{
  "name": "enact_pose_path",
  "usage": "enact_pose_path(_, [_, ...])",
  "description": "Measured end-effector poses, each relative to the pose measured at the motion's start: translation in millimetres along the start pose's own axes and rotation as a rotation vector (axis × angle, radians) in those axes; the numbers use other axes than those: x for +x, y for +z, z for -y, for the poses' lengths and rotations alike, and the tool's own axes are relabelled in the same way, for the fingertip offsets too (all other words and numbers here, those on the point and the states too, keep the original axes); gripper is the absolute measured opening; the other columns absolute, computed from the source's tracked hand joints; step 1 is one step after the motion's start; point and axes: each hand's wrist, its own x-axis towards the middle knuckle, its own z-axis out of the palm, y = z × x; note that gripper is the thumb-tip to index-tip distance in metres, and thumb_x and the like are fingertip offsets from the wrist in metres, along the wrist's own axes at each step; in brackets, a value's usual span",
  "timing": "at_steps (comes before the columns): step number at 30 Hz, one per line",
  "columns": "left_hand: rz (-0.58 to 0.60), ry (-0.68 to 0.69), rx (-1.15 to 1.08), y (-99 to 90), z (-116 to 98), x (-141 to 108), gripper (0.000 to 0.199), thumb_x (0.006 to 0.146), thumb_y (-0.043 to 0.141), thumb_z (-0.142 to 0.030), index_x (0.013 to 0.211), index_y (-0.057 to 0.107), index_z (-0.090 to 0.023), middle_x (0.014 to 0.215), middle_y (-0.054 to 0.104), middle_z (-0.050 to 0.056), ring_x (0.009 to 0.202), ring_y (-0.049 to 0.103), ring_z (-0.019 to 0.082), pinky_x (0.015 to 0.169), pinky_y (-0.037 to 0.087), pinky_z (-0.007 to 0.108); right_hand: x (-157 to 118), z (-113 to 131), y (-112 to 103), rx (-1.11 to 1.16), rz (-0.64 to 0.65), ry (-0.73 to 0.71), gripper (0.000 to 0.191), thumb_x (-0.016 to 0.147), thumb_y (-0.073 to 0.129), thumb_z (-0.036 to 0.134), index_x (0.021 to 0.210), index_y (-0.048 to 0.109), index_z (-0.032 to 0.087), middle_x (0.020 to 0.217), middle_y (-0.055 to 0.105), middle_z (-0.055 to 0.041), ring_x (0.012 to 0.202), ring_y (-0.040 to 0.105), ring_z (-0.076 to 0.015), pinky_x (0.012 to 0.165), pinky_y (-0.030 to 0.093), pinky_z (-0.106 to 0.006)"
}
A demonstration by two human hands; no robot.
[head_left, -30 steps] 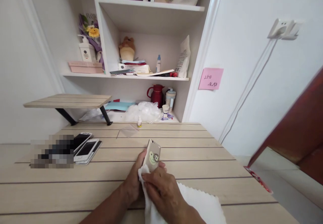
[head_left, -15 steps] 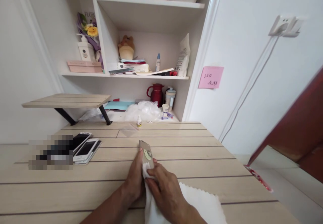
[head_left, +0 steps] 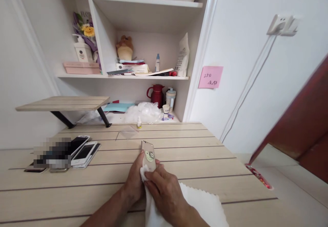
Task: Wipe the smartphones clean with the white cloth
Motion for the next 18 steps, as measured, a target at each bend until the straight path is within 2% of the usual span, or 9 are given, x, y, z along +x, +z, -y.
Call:
enact_pose_path(3, [-0.01, 0.012, -0.007, -1.6, -10.1, 2.6, 0.048, 0.089, 0.052, -0.05, 0.098, 0.068, -0.005, 0.091, 0.075, 0.017, 0.091, 0.071, 0.028, 0.087, 0.053, 0.037, 1.5, -4.1, -1.8, 0.006, -0.033, 0.008, 0.019, 0.097, 0.049, 0.023, 0.103, 0.067, 0.024, 0.1, 0.066, -0.0079, 0.092, 0.067, -0.0201, 0.079, 0.054, -0.028])
enact_pose_path(7, [0.014, 0.016, -0.024, -4.3, -22.2, 5.3, 0.051, 0.093, 0.046, -0.046, 0.109, 0.065, -0.001, 0.098, 0.074, 0.021, 0.098, 0.07, 0.03, 0.093, 0.052, 0.04, 1.9, -10.9, -4.1, 0.037, -0.063, 0.083, 0.017, 0.096, 0.052, 0.026, 0.099, 0.069, 0.025, 0.085, 0.066, -0.0037, 0.075, 0.067, -0.0161, 0.071, 0.053, -0.024])
enact_pose_path(11, [0.114, -0.053, -0.027, 0.9, -12.1, 2.0, 0.049, 0.092, 0.051, -0.044, 0.112, 0.066, -0.002, 0.097, 0.075, 0.018, 0.095, 0.071, 0.028, 0.091, 0.052, 0.035, 2.7, -10.9, -3.7, 0.069, -0.093, 0.11, 0.02, 0.096, 0.051, 0.027, 0.104, 0.07, 0.025, 0.088, 0.066, -0.0049, 0.082, 0.066, -0.0174, 0.072, 0.052, -0.025])
enact_pose_path(13, [0.153, -0.099, -0.042, 5.1, -3.0, -0.6, 0.047, 0.09, 0.053, -0.045, 0.112, 0.066, -0.005, 0.093, 0.076, 0.015, 0.09, 0.072, 0.026, 0.088, 0.052, 0.033, 3.6, -8.7, -4.1, 0.066, -0.098, 0.101, 0.022, 0.098, 0.049, 0.026, 0.104, 0.07, 0.025, 0.085, 0.064, -0.0049, 0.078, 0.064, -0.0169, 0.069, 0.051, -0.025])
enact_pose_path(15, [0.166, -0.137, -0.046, 7.5, 2.5, -2.2, 0.047, 0.089, 0.055, -0.047, 0.111, 0.067, -0.007, 0.091, 0.076, 0.013, 0.087, 0.072, 0.026, 0.086, 0.053, 0.033, 4.1, -6.5, -5.6, 0.063, -0.082, 0.078, 0.023, 0.099, 0.048, 0.027, 0.105, 0.07, 0.025, 0.081, 0.062, -0.0043, 0.073, 0.062, -0.0161, 0.066, 0.05, -0.024])
enact_pose_path(18, [0.146, -0.139, -0.025, 6.9, -0.5, -2.3, 0.048, 0.089, 0.055, -0.05, 0.109, 0.068, -0.008, 0.091, 0.076, 0.013, 0.086, 0.072, 0.026, 0.084, 0.053, 0.033, 4.2, -5.7, -8.0, 0.059, -0.029, 0.04, 0.023, 0.098, 0.049, 0.028, 0.106, 0.07, 0.026, 0.08, 0.062, -0.0039, 0.074, 0.062, -0.0162, 0.067, 0.05, -0.024])
